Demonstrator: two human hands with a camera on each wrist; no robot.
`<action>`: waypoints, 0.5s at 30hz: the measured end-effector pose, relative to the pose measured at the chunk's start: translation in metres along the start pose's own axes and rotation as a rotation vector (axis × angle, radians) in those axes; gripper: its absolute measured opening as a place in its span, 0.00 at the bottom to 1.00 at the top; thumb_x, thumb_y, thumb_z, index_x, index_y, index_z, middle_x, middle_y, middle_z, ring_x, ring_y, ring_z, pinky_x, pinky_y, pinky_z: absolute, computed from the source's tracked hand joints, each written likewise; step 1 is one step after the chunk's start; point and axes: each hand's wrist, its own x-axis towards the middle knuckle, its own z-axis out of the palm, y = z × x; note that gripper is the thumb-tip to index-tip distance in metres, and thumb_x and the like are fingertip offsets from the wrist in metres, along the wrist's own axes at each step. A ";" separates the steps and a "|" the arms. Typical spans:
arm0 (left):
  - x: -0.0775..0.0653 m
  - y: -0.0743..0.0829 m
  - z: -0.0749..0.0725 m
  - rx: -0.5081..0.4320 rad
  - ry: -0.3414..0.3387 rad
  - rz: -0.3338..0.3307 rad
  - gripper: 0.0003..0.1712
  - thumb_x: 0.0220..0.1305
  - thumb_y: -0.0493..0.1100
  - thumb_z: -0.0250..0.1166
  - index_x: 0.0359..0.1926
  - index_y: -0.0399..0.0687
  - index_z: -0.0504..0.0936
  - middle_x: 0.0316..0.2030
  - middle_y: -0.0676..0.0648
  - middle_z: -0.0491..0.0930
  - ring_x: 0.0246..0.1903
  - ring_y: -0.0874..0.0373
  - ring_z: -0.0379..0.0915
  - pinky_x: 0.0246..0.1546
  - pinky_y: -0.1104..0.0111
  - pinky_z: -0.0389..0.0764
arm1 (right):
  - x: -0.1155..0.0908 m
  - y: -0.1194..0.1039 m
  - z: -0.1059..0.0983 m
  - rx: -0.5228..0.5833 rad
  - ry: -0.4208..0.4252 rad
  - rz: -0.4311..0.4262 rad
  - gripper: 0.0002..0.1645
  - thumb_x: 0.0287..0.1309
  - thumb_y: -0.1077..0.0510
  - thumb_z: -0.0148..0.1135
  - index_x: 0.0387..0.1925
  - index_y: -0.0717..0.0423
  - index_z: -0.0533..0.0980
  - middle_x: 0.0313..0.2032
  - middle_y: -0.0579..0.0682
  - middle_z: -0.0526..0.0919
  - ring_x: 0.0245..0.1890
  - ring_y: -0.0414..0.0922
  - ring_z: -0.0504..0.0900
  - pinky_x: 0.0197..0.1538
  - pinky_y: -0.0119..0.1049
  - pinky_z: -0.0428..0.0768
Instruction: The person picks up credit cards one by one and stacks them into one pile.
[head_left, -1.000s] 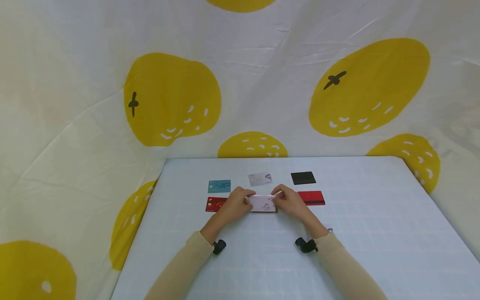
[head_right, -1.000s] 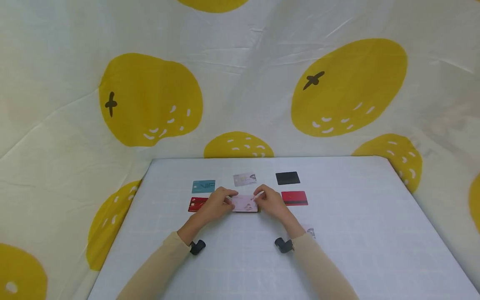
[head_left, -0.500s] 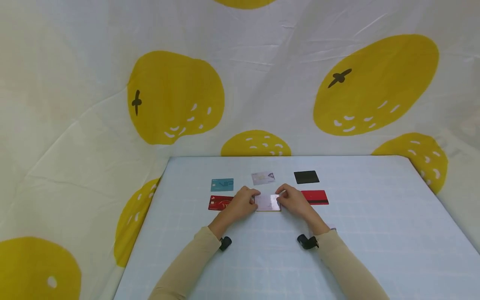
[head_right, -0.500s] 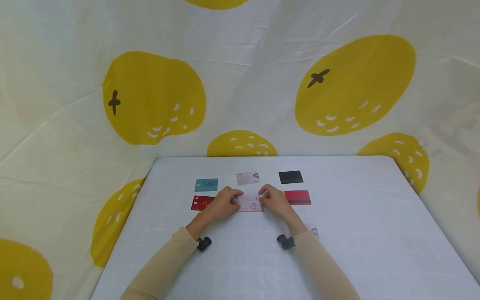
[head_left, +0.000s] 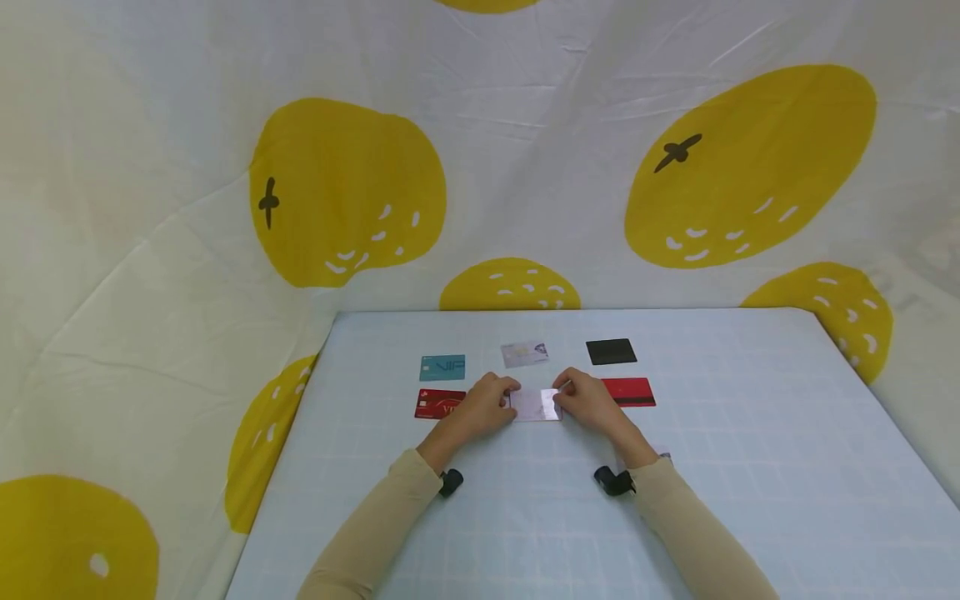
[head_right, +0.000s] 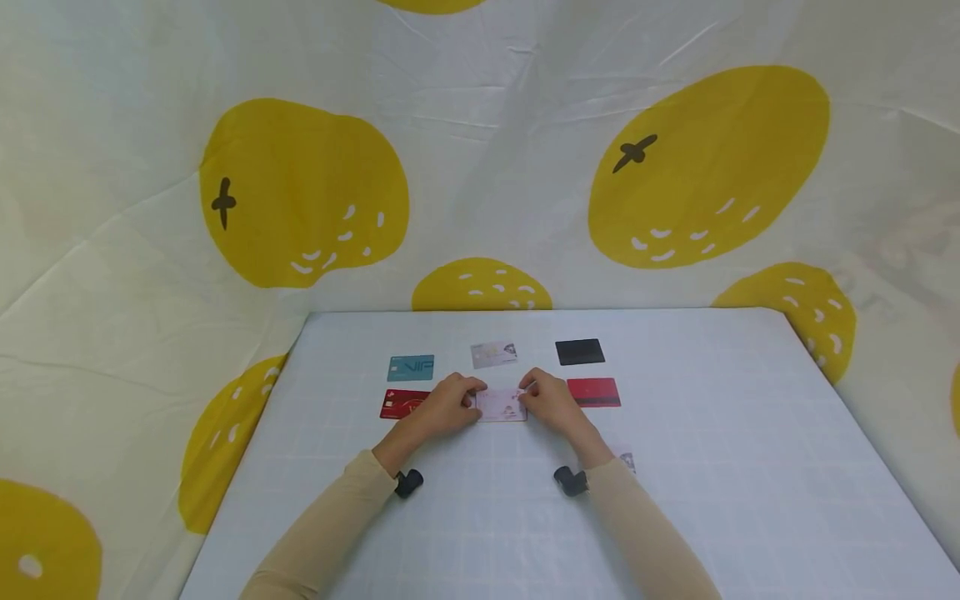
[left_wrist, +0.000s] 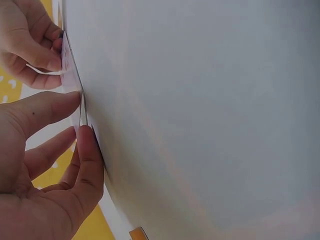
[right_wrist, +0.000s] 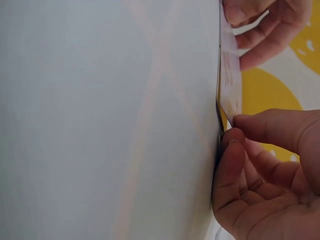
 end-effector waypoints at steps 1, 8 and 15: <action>0.000 0.000 0.000 0.000 -0.001 -0.002 0.27 0.64 0.41 0.71 0.63 0.50 0.78 0.41 0.52 0.72 0.39 0.60 0.70 0.40 0.73 0.77 | 0.000 0.000 0.000 -0.004 0.002 -0.002 0.10 0.63 0.58 0.65 0.45 0.54 0.77 0.37 0.51 0.82 0.35 0.48 0.77 0.40 0.41 0.80; 0.001 0.000 -0.003 0.017 -0.010 -0.004 0.26 0.65 0.42 0.70 0.64 0.50 0.77 0.43 0.51 0.72 0.39 0.60 0.70 0.41 0.72 0.77 | -0.001 -0.001 -0.001 -0.014 0.011 -0.007 0.10 0.64 0.59 0.64 0.46 0.55 0.77 0.38 0.52 0.82 0.37 0.48 0.78 0.43 0.43 0.79; 0.000 -0.001 -0.003 0.002 -0.017 -0.014 0.26 0.65 0.43 0.70 0.63 0.49 0.77 0.45 0.50 0.73 0.40 0.59 0.71 0.42 0.71 0.78 | -0.002 -0.003 -0.001 -0.009 0.008 -0.002 0.10 0.64 0.59 0.65 0.46 0.55 0.77 0.38 0.51 0.82 0.37 0.48 0.77 0.43 0.43 0.79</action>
